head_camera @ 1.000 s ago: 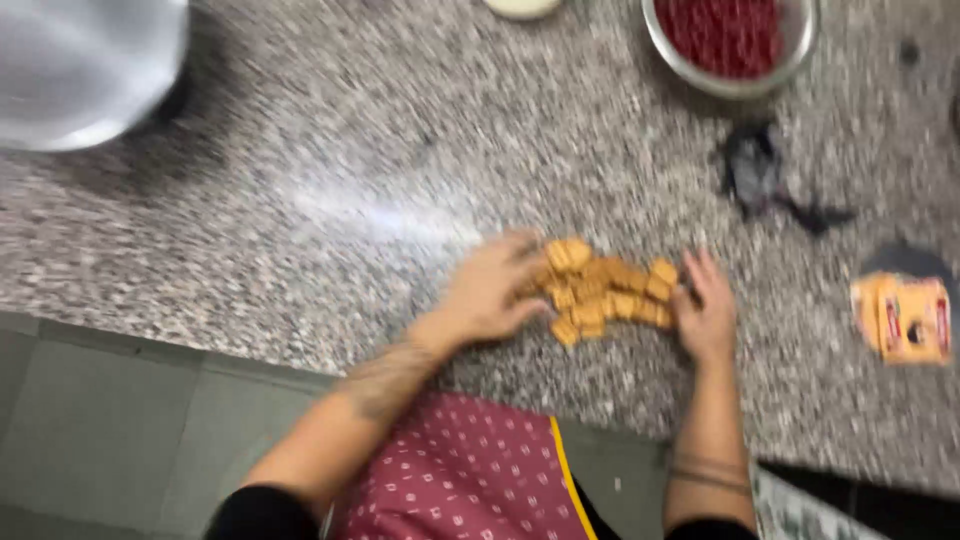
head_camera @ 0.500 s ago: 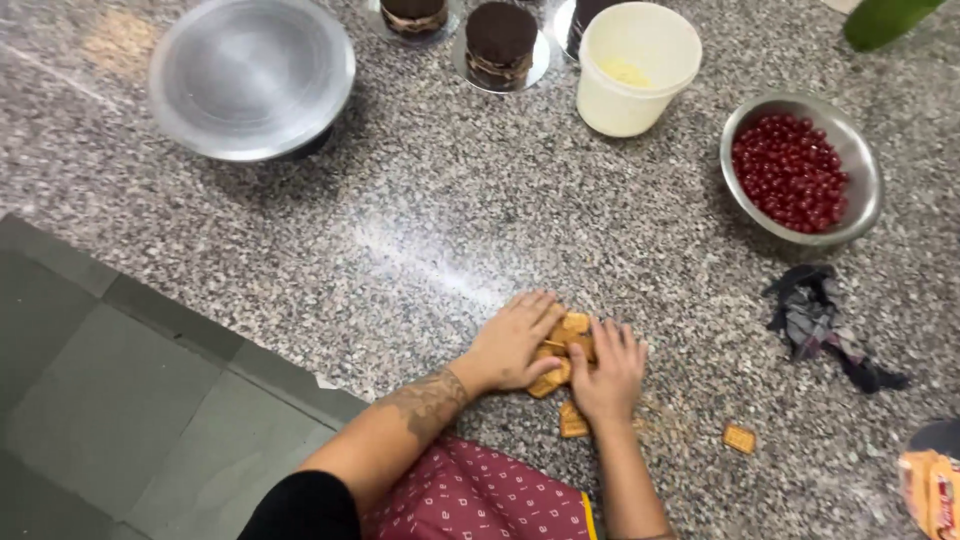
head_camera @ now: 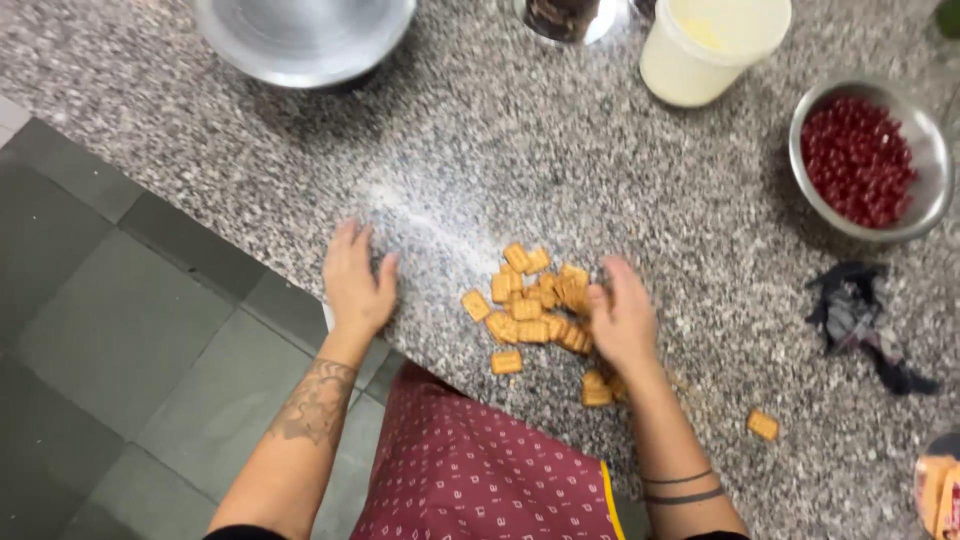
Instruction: Unpacking biscuits and crushing them by hand into small pieces on a granite countertop.
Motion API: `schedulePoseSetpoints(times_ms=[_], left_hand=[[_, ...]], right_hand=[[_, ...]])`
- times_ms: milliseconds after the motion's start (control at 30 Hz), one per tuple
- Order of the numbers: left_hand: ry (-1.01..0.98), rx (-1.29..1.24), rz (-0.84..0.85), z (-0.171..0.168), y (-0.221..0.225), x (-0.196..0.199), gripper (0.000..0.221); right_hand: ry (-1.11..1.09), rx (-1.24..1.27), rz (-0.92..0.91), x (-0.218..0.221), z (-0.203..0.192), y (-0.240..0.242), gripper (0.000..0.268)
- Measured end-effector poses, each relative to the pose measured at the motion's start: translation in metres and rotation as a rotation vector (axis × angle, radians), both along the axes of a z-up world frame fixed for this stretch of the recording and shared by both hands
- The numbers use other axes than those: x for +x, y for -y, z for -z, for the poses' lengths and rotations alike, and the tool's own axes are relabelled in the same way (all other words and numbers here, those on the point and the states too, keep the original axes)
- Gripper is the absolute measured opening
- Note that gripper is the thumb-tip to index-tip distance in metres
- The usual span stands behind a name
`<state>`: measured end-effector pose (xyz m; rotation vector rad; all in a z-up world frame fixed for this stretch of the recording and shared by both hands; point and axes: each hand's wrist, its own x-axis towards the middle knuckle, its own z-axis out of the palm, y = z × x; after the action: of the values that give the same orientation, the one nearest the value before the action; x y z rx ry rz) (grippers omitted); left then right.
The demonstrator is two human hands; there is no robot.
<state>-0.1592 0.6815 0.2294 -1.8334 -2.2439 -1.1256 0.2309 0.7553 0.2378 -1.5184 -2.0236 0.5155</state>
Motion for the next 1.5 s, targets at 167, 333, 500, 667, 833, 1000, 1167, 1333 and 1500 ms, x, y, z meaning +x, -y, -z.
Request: schedulePoseSetpoints(times_ms=[167,333,500,667,833,1000,1167,1333,1500], left_hand=[[-0.108,-0.083,-0.148,0.028,0.0,-0.017,0.057],[-0.071,-0.12,-0.162,0.024,0.002,-0.015,0.052],[-0.064,-0.138,-0.179,0.021,0.002,-0.013,0.05],[-0.069,-0.092,-0.167,0.02,0.002,-0.013,0.047],[-0.08,-0.082,-0.154,0.025,0.003,-0.013,0.046],[-0.091,-0.062,-0.17,0.034,0.002,-0.015,0.046],[-0.093,-0.074,-0.163,0.037,0.002,-0.016,0.044],[-0.108,-0.088,-0.157,0.034,0.001,-0.017,0.042],[-0.068,-0.056,-0.103,0.038,0.008,-0.022,0.042]], right_hand=[[0.109,0.275,-0.386,-0.036,-0.001,-0.027,0.04],[0.201,0.251,-0.457,-0.043,-0.002,-0.037,0.029],[0.307,0.147,-0.216,-0.03,0.007,-0.047,0.027],[0.333,0.209,-0.053,-0.014,0.01,-0.041,0.03],[0.312,0.03,0.1,0.009,0.01,-0.047,0.035],[-0.378,-0.303,0.272,0.069,0.068,-0.075,0.034],[-1.416,-0.493,0.393,0.106,0.052,-0.068,0.043],[-1.811,-0.633,0.55,0.119,0.057,-0.058,0.053],[-1.272,-0.517,0.525,0.094,0.03,-0.034,0.05]])
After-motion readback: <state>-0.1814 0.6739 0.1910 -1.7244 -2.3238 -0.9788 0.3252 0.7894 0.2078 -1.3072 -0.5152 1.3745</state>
